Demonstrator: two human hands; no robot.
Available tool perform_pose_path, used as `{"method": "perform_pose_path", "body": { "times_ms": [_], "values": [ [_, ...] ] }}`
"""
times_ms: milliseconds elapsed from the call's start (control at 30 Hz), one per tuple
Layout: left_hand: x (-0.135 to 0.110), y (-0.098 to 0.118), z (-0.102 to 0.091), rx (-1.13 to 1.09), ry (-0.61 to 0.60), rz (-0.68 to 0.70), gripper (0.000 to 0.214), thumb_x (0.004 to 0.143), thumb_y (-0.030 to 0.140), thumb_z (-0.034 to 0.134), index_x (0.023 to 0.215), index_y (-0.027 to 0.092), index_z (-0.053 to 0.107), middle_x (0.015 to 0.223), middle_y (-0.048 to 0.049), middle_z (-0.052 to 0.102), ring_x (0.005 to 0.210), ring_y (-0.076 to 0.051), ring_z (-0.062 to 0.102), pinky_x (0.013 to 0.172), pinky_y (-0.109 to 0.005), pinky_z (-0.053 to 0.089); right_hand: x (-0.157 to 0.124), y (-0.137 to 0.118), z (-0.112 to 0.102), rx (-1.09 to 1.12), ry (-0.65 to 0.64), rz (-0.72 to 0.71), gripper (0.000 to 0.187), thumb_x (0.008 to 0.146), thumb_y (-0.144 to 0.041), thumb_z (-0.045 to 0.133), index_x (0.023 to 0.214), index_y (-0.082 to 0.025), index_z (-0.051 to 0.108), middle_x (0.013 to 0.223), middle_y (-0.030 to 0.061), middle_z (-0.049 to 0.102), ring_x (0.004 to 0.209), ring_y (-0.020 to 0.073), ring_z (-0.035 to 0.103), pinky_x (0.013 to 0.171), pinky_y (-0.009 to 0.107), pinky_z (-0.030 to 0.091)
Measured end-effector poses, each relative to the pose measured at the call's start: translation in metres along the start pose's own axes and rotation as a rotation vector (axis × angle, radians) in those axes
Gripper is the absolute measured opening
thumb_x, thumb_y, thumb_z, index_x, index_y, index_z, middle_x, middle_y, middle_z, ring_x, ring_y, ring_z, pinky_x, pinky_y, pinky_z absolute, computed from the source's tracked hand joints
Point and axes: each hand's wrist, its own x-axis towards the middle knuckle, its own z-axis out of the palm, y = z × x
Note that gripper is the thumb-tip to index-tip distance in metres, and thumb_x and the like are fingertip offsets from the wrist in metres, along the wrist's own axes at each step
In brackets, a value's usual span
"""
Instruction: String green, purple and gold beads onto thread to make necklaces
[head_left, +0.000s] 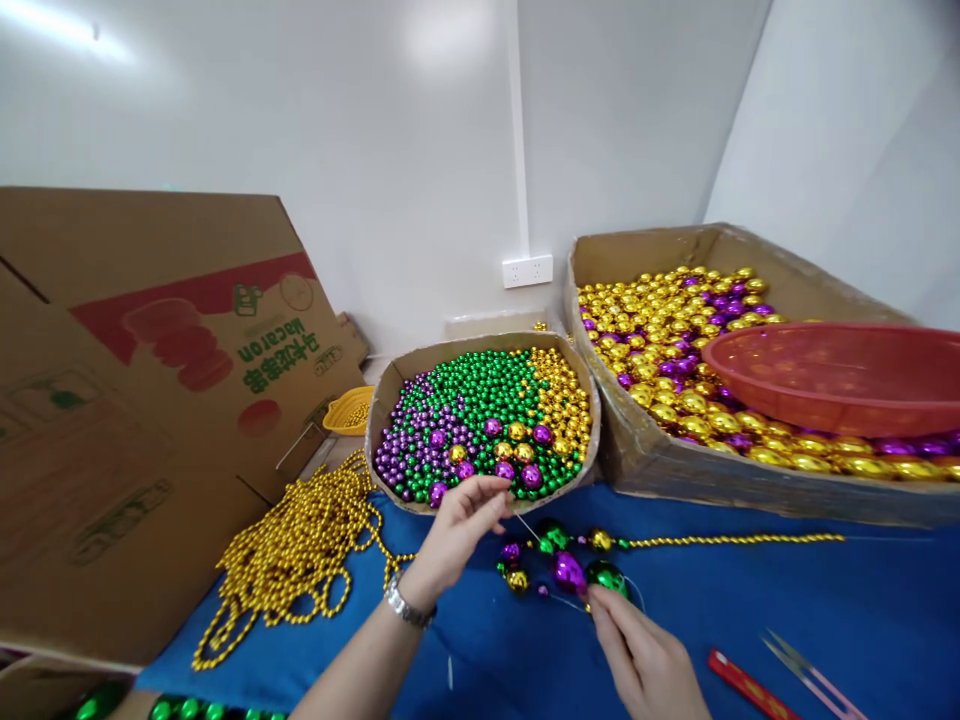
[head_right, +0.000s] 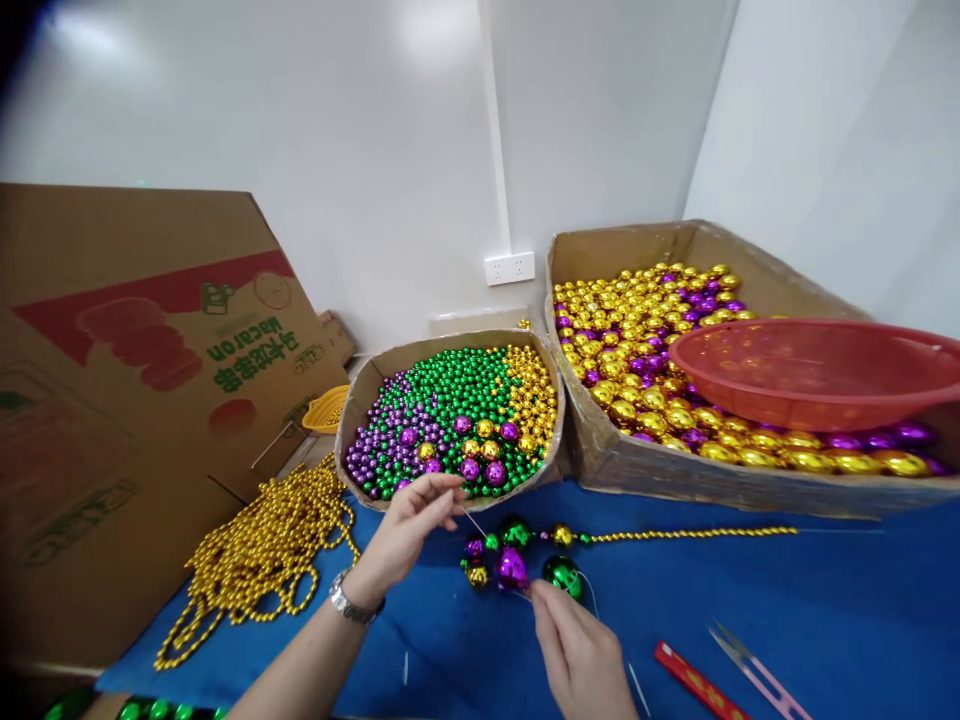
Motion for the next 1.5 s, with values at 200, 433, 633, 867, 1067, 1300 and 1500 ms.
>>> {"method": "perform_pose_path", "body": {
  "times_ms": [200,433,633,867,1067,1300,1500],
  "values": [
    [0.062,-0.001,-0.011,0.905,0.091,0.224,0.021,0.087,0.029,0.05,0.101,0.017,0.061,0.097,-0.0079,0.064,0.09,-0.02,0.06,0.08,-0.031,0.046,-0.004,0.006,0.0,-0.015,0.014,0.014,0.024,0.093,-0.026,0.041,0.099,-0.019,0.064,0.087,0.0059,0.074,0.075,0.0169,0.071,0.068,0.02,0.056],
    [0.11,-0.017,-0.003,1.048,0.075,0.161,0.021,0.071,0.018,0.065,0.092,0.017,0.064,0.097,-0.0098,0.061,0.087,-0.028,0.061,0.077,-0.04,0.047,-0.005,0.008,-0.002,-0.026,0.017,0.053,0.025,0.093,-0.027,0.041,0.098,-0.019,0.064,0.088,0.0059,0.074,0.076,0.0173,0.071,0.068,0.02,0.056],
    [0.089,-0.012,-0.003,0.815,0.099,0.158,0.022,0.084,0.028,0.052,0.101,0.017,0.061,0.097,-0.0078,0.062,0.087,-0.021,0.062,0.077,-0.033,0.05,-0.007,0.01,-0.006,-0.013,0.014,0.076,0.024,0.093,-0.026,0.042,0.099,-0.018,0.064,0.088,0.0069,0.073,0.077,0.017,0.071,0.068,0.019,0.056],
    [0.035,-0.01,0.011,-0.493,0.09,-0.105,0.027,0.076,0.03,0.068,0.097,0.017,0.056,0.086,-0.0038,0.064,0.072,-0.015,0.065,0.065,-0.026,0.052,-0.005,0.005,-0.002,-0.018,0.021,0.049,0.024,0.093,-0.024,0.041,0.101,-0.019,0.063,0.088,0.0056,0.073,0.076,0.0159,0.071,0.069,0.019,0.055],
    [0.019,-0.009,0.016,-0.608,0.118,-0.139,0.026,0.076,0.025,0.07,0.098,0.015,0.062,0.094,-0.0066,0.066,0.075,-0.013,0.063,0.073,-0.028,0.054,-0.006,0.005,-0.001,-0.04,0.021,0.022,0.025,0.093,-0.024,0.04,0.099,-0.018,0.063,0.088,0.0056,0.074,0.076,0.0164,0.071,0.068,0.02,0.056],
    [0.011,-0.009,0.019,-0.573,0.123,-0.104,0.028,0.075,0.027,0.07,0.099,0.015,0.063,0.094,-0.0061,0.064,0.077,-0.014,0.061,0.073,-0.029,0.054,-0.006,0.005,-0.002,-0.06,0.026,0.018,0.028,0.094,-0.027,0.038,0.098,-0.019,0.064,0.087,0.0059,0.074,0.075,0.0164,0.071,0.068,0.02,0.056],
    [-0.004,-0.013,0.032,-0.488,0.079,-0.088,0.03,0.072,0.026,0.073,0.098,0.018,0.063,0.095,-0.0048,0.061,0.085,-0.015,0.059,0.074,-0.029,0.053,0.002,-0.004,-0.002,-0.021,-0.01,0.111,0.029,0.095,-0.031,0.035,0.097,-0.021,0.063,0.084,0.0057,0.073,0.071,0.0172,0.071,0.064,0.022,0.056]
  ]
}}
